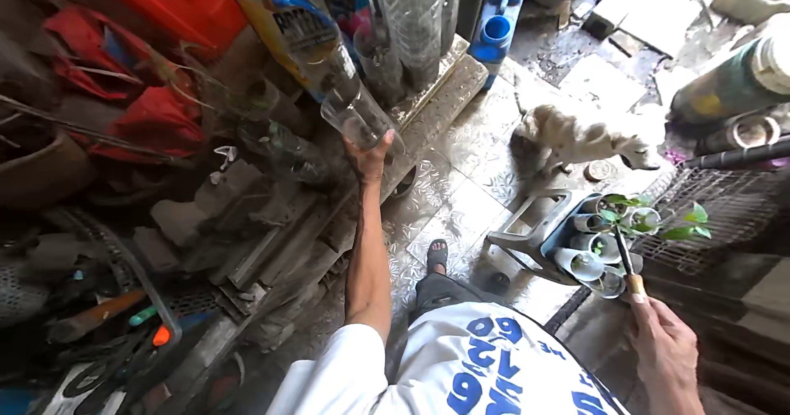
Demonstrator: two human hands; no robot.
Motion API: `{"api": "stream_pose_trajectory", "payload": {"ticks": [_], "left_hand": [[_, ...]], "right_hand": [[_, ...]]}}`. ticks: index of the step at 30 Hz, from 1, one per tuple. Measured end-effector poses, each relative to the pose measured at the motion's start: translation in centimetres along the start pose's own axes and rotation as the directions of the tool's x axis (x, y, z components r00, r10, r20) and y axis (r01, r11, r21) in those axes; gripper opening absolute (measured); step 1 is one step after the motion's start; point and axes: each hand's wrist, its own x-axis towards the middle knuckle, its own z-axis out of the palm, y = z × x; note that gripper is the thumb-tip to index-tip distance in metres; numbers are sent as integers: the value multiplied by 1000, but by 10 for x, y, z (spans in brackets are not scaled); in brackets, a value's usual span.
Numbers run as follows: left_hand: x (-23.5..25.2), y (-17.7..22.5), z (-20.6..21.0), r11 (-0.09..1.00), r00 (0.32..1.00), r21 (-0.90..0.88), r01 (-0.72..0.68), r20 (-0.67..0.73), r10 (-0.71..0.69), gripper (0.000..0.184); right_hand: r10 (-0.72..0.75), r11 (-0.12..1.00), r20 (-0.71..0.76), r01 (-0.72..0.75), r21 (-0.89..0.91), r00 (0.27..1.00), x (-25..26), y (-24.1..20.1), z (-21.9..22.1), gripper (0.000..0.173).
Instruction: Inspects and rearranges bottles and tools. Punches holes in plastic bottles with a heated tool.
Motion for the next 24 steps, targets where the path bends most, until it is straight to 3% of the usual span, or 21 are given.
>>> {"api": "stream_pose_trajectory", "payload": {"ticks": [4, 9, 14, 18, 24], "left_hand": [[-15, 85, 24, 982, 994, -172, 78, 88, -63, 95], [-29, 207, 60, 945, 972, -297, 139, 221, -73, 87], [-53, 309, 106, 909, 930, -405, 97, 363, 63, 41], [-87, 366, 139, 890, 871, -445, 102, 472, 136, 31], [-146, 404, 174, 845, 799, -502, 186, 577, 167, 40]], "right_hand": [[-48, 998, 24, 47, 52, 999, 6, 3, -17, 31], [-104, 962, 83, 79, 262, 991, 14, 6, -55, 30], [-242, 897, 138, 167, 410, 960, 22, 7, -101, 32], [-375, 836, 159, 259, 484, 913, 23, 6, -131, 34], [-529, 775, 140, 409, 481, 837, 19, 1, -166, 37]]}}
